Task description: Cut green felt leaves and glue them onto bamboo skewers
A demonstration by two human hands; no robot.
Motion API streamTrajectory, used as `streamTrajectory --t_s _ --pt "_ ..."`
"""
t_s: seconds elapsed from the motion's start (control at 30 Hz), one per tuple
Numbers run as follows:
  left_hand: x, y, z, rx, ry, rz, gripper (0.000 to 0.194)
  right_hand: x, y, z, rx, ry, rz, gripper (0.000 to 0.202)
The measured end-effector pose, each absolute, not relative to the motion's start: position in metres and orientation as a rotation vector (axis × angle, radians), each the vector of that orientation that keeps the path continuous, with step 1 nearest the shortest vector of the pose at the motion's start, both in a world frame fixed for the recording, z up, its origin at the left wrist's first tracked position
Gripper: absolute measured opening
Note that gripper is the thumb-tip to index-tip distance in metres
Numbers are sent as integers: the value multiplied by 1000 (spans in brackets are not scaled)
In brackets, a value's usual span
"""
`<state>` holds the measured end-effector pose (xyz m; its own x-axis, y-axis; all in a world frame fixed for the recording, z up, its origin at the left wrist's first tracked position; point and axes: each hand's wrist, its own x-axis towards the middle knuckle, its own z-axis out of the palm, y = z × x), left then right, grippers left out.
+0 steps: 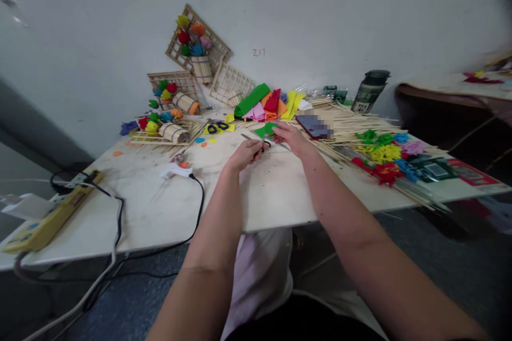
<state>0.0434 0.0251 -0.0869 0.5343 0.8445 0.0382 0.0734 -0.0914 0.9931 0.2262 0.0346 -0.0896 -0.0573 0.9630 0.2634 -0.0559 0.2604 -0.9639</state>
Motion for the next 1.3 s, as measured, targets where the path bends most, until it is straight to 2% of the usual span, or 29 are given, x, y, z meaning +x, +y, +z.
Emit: streamTrajectory --t_s 0.4,0.6,1.07,1.3 --pt "39 24 -88 1456 663 624 25 227 43 -97 -921 -1292 1035 25" --pt "40 24 -89 1370 637 636 35 226 39 -92 -851 -1342 1029 24" --pt "39 28 -91 1209 621 544 19 229 35 -90 -726 -1432 1112 19" --pt "38 30 -90 1210 662 483 19 231 39 -95 -773 -1439 1078 19"
